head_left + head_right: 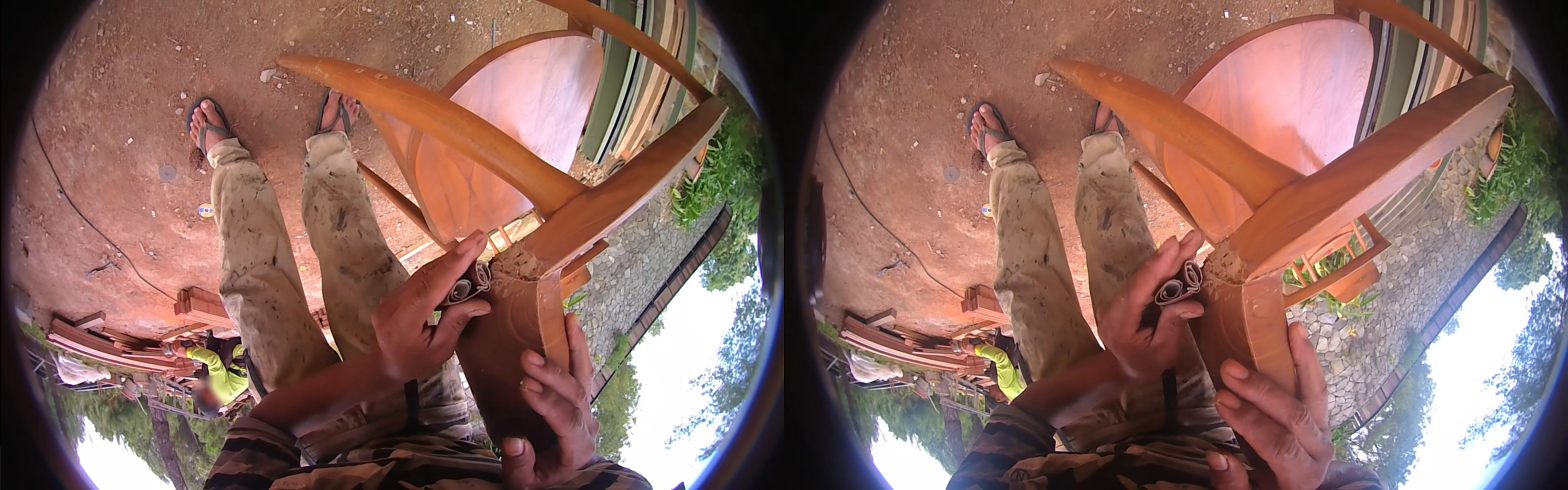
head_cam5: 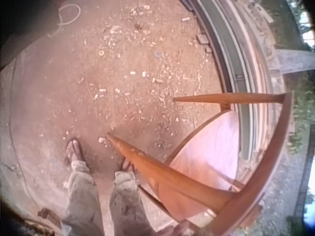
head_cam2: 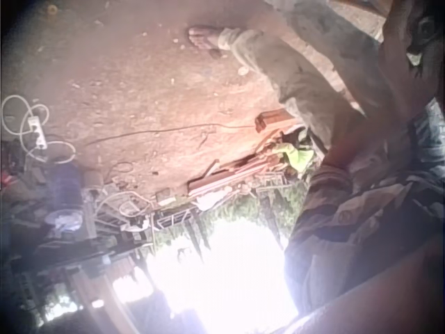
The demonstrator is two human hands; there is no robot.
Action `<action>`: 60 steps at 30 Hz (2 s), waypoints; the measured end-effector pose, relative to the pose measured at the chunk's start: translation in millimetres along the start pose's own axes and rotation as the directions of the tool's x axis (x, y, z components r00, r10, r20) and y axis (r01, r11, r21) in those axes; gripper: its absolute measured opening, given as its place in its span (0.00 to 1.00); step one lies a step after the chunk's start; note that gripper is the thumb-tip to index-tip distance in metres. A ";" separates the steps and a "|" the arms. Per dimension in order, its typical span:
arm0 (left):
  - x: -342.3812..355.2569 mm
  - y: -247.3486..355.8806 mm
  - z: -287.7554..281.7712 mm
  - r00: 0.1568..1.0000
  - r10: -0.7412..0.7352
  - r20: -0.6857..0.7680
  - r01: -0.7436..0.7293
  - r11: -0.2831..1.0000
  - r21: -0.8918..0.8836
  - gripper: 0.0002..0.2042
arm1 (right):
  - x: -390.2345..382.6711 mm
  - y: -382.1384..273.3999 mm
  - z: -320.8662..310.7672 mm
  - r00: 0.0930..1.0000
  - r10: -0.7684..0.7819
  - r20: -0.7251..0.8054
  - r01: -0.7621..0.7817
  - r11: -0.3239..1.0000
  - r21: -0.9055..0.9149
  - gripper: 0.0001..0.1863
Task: The person sands the joints of a wooden chair with a sanding block, then applies glue from a bottle to the chair's armrest and seat joints, spreading it with their finger. The person works on a single chair in an outdoor workshop setting.
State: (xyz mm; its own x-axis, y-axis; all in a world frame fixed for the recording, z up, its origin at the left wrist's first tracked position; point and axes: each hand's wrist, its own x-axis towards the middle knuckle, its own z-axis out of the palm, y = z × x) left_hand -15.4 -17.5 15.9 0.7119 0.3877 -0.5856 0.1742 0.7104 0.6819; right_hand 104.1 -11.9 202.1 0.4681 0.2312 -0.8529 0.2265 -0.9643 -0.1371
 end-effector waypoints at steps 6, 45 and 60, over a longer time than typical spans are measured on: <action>23.5 5.6 2.1 0.984 0.178 0.006 -0.178 0.984 0.028 0.25 | -0.2 0.6 -2.0 0.999 -0.034 0.025 0.034 0.999 -0.015 0.22; 23.0 10.9 9.8 0.990 0.144 -0.001 -0.144 0.989 0.043 0.19 | 1.5 -13.2 16.3 0.989 -0.067 -0.134 0.047 0.988 -0.145 0.20; 3.8 2.1 7.5 0.997 0.075 -0.015 -0.074 0.997 0.007 0.16 | 3.3 -5.0 15.2 0.984 -0.109 -0.141 0.090 0.987 -0.134 0.21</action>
State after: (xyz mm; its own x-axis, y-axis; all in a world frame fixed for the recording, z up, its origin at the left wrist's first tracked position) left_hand -7.3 -18.9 18.4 0.7126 0.4483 -0.5397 0.1252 0.6756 0.7266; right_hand 91.6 -8.3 192.3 0.5562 0.3508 -0.7534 0.3804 -0.9134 -0.1445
